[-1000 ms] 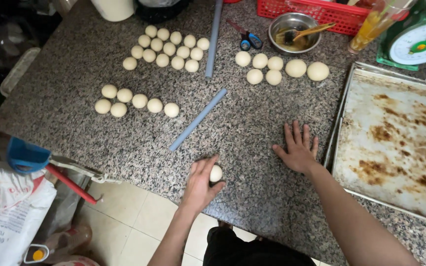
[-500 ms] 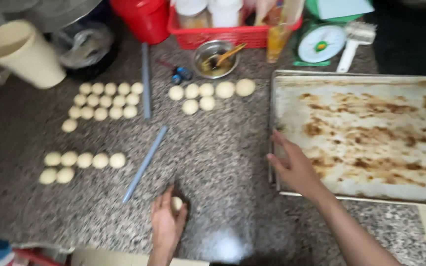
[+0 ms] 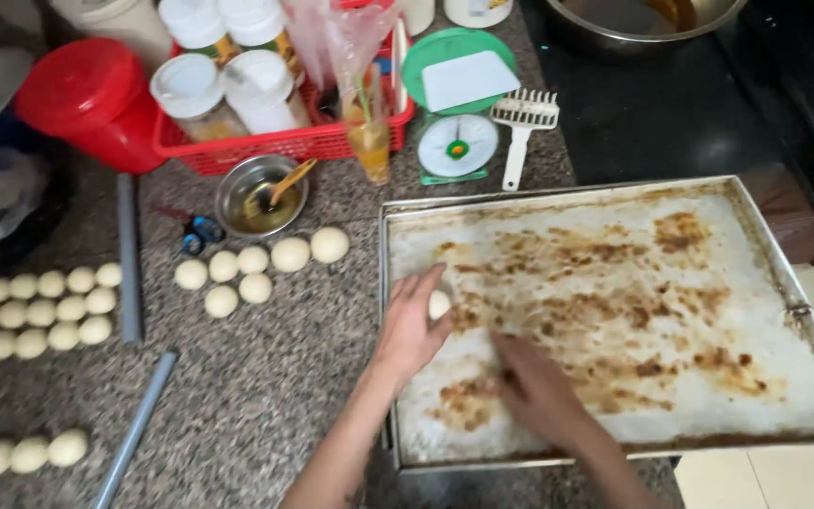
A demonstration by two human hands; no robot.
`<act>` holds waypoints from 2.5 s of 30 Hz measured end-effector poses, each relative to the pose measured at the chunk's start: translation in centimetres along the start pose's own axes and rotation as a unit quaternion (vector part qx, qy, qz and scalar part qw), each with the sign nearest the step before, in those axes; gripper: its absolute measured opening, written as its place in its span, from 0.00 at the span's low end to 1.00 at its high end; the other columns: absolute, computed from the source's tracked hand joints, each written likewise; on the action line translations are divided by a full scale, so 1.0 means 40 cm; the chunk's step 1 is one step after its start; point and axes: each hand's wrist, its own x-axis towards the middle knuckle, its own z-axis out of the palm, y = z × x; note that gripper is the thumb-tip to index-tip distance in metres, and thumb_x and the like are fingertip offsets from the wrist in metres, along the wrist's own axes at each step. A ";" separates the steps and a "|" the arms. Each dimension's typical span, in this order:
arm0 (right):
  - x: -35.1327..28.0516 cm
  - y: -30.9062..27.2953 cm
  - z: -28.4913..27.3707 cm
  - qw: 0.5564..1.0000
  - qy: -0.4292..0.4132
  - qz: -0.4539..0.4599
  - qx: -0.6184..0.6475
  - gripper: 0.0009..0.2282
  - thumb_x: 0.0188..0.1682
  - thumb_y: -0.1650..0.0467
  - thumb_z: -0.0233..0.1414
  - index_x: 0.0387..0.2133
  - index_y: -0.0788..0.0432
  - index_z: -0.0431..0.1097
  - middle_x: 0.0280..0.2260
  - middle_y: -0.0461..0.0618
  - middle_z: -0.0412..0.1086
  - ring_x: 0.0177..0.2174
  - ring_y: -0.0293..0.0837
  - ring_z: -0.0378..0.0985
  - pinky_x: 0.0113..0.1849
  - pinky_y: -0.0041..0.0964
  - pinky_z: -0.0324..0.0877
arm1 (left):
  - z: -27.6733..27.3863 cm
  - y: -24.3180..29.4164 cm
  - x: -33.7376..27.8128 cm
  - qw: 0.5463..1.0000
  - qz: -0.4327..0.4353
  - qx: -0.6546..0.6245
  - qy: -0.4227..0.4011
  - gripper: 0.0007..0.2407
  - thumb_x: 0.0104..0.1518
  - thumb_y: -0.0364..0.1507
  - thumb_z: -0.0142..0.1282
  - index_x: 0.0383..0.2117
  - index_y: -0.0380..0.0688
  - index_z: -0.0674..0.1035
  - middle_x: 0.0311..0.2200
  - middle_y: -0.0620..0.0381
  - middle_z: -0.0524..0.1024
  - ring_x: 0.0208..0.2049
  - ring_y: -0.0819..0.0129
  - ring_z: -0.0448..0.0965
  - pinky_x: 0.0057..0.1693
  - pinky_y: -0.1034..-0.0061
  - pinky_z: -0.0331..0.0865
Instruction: Placing pre-portioned dough balls onto a baking tray in an organized grid pattern
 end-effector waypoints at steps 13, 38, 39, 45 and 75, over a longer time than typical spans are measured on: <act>0.029 -0.051 -0.020 0.965 -0.183 0.182 -0.045 0.29 0.51 0.50 0.36 0.66 0.40 0.47 0.60 0.39 0.53 0.58 0.46 0.52 0.51 0.48 0.49 | 0.108 -0.025 0.266 0.988 -0.040 0.069 -0.133 0.30 0.48 0.22 0.61 0.61 0.41 0.64 0.48 0.40 0.73 0.53 0.47 0.67 0.57 0.56 0.66; 0.259 -0.553 0.366 0.957 -0.225 0.108 0.149 0.26 0.49 0.59 0.47 0.61 0.45 0.53 0.58 0.37 0.54 0.57 0.38 0.56 0.54 0.36 0.63 | -0.616 -0.538 -0.885 0.829 -0.374 0.195 0.367 0.16 0.55 0.40 0.53 0.47 0.51 0.79 0.43 0.52 0.77 0.52 0.52 0.69 0.60 0.65 0.59; 0.284 -0.595 0.391 0.916 -0.343 0.187 0.086 0.31 0.49 0.54 0.42 0.66 0.42 0.44 0.69 0.34 0.32 0.67 0.41 0.36 0.59 0.42 0.61 | -0.656 -0.581 -0.923 0.813 -0.416 0.208 0.350 0.16 0.55 0.41 0.52 0.46 0.52 0.80 0.41 0.50 0.78 0.53 0.48 0.68 0.59 0.62 0.61; 0.270 -0.611 0.584 0.861 -0.438 0.133 -0.222 0.45 0.40 0.38 0.31 0.67 0.35 0.14 0.67 0.38 0.02 0.64 0.60 0.02 0.59 0.67 0.18 | -0.851 -0.480 -0.854 0.793 -0.606 0.033 0.053 0.16 0.61 0.45 0.45 0.32 0.51 0.83 0.37 0.57 0.83 0.41 0.61 0.82 0.49 0.67 0.71; 0.179 -0.567 0.501 0.933 -0.168 0.146 -0.283 0.31 0.51 0.48 0.38 0.67 0.39 0.40 0.69 0.37 0.34 0.67 0.49 0.31 0.63 0.62 0.31 | -0.457 -0.427 -0.542 0.971 -0.227 0.021 0.067 0.16 0.57 0.41 0.55 0.44 0.45 0.77 0.39 0.50 0.74 0.45 0.50 0.75 0.50 0.59 0.70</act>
